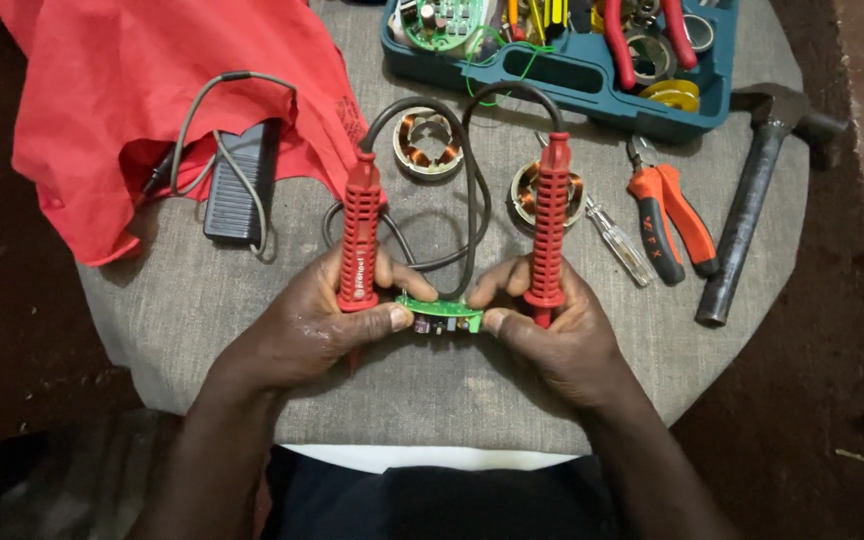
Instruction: The person uses a multimeter with red and black probes to test points on a small green circular circuit board. They repeatedly touch different pads on the board with the probes, moving between points throughout the clip.
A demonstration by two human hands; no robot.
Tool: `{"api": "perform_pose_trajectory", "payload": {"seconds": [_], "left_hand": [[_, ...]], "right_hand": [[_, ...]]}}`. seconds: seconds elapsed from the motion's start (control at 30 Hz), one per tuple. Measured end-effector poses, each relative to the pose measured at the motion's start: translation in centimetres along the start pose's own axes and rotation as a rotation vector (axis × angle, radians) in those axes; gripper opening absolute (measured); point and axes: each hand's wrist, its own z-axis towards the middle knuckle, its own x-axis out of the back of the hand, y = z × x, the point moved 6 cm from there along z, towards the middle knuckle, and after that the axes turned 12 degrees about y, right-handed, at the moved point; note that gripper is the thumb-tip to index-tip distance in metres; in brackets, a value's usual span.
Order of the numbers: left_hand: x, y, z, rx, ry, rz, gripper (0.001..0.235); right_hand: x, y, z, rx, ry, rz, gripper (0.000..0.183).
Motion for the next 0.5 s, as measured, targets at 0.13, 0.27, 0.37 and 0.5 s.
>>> {"api": "perform_pose_trajectory", "payload": {"seconds": [0.13,0.27,0.37,0.5], "left_hand": [[0.24,0.03,0.30,-0.034,-0.031,0.066,0.033],[0.15,0.11,0.33,-0.020,-0.044,0.044,0.032],[0.34,0.18,0.25,-0.026,-0.044,0.073,0.031],[0.47,-0.11,0.34,-0.012,-0.037,0.057,0.032]], "right_hand": [[0.33,0.23,0.13,0.036,-0.039,-0.032,0.028],[-0.02,-0.03,0.11,0.043,-0.041,-0.097,0.027],[-0.02,0.21,0.14,0.058,-0.056,-0.125,0.027],[0.15,0.31,0.08,0.085,-0.067,-0.172,0.027]]}}
